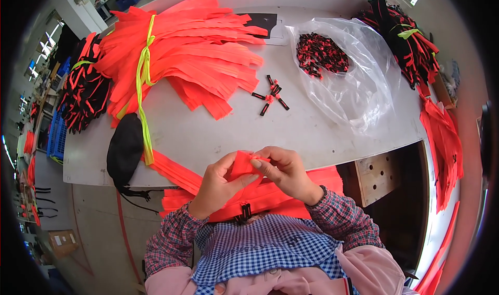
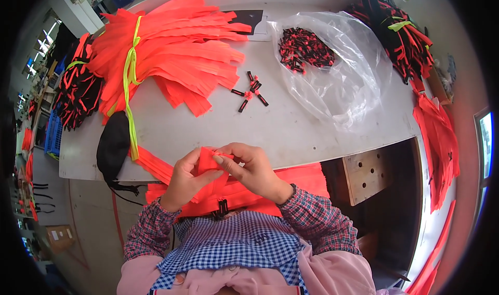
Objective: Manually attaching plastic sliders or components to fabric zipper strips at a workbench.
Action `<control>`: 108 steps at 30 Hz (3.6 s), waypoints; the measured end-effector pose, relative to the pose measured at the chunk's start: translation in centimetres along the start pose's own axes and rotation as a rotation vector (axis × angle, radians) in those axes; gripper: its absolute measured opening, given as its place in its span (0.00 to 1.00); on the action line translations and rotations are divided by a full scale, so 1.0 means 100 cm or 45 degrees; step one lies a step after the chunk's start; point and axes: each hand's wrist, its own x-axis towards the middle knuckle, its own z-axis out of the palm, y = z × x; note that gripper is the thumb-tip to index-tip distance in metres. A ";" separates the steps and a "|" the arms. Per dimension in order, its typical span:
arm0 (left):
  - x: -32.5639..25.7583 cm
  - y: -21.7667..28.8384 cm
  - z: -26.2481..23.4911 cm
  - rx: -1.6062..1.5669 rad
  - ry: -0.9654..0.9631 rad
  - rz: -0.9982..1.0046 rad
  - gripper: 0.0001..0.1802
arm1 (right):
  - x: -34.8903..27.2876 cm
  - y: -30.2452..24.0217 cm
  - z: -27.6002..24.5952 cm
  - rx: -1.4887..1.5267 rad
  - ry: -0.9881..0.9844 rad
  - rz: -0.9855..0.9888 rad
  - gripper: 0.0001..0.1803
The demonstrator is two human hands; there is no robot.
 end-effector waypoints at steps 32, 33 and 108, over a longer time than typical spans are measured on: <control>-0.014 -0.019 0.011 -0.171 0.324 -0.166 0.10 | 0.156 0.131 -0.127 -1.193 0.559 -0.208 0.12; -0.014 -0.017 0.010 -0.165 0.333 -0.179 0.10 | 0.163 0.136 -0.132 -1.278 0.555 -0.141 0.12; 0.001 0.007 -0.005 -0.849 -0.133 -0.514 0.20 | -0.005 0.001 -0.008 0.667 -0.217 0.294 0.06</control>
